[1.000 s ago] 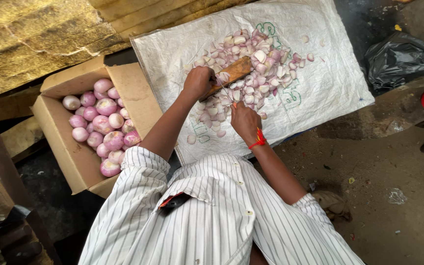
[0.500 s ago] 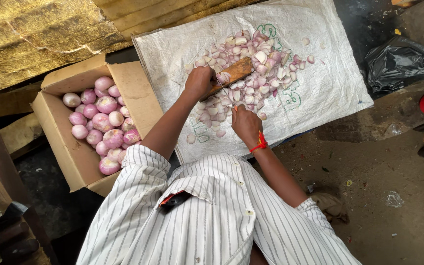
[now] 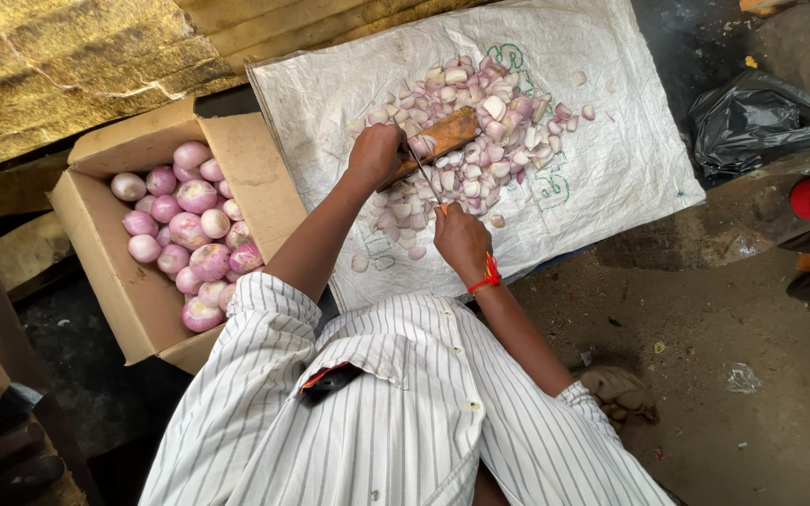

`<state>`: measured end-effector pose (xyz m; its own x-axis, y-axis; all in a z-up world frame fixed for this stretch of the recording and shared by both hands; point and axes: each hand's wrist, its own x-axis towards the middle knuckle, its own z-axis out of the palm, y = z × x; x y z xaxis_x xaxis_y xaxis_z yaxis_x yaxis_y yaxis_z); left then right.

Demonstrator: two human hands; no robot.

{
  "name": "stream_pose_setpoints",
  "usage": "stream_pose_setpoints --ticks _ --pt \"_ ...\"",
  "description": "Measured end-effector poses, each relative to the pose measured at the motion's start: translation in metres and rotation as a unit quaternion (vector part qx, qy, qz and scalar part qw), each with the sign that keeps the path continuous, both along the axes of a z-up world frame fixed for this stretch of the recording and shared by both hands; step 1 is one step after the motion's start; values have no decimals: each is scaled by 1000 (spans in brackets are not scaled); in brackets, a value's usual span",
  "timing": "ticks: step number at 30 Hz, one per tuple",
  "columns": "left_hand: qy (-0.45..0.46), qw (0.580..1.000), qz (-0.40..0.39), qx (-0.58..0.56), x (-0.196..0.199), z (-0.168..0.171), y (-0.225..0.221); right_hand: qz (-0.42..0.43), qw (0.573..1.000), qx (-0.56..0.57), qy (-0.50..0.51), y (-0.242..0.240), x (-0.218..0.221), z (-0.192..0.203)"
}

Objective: The person repeatedly picks red onions from a cardboard box and chops them into small pieces using a knife on a wooden block. The chopped onions accumulate on a white sack placed on the work surface.

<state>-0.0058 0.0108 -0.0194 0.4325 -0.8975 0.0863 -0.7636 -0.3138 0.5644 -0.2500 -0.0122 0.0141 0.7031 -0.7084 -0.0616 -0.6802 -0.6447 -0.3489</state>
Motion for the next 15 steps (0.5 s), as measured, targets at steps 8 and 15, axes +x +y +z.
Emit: stream_pose_setpoints --ticks 8,15 --pt "-9 1000 -8 -12 2 1 -1 6 1000 0 -23 -2 4 -25" --pt "87 994 11 -62 -8 6 20 2 1000 -7 -17 -1 6 -24"
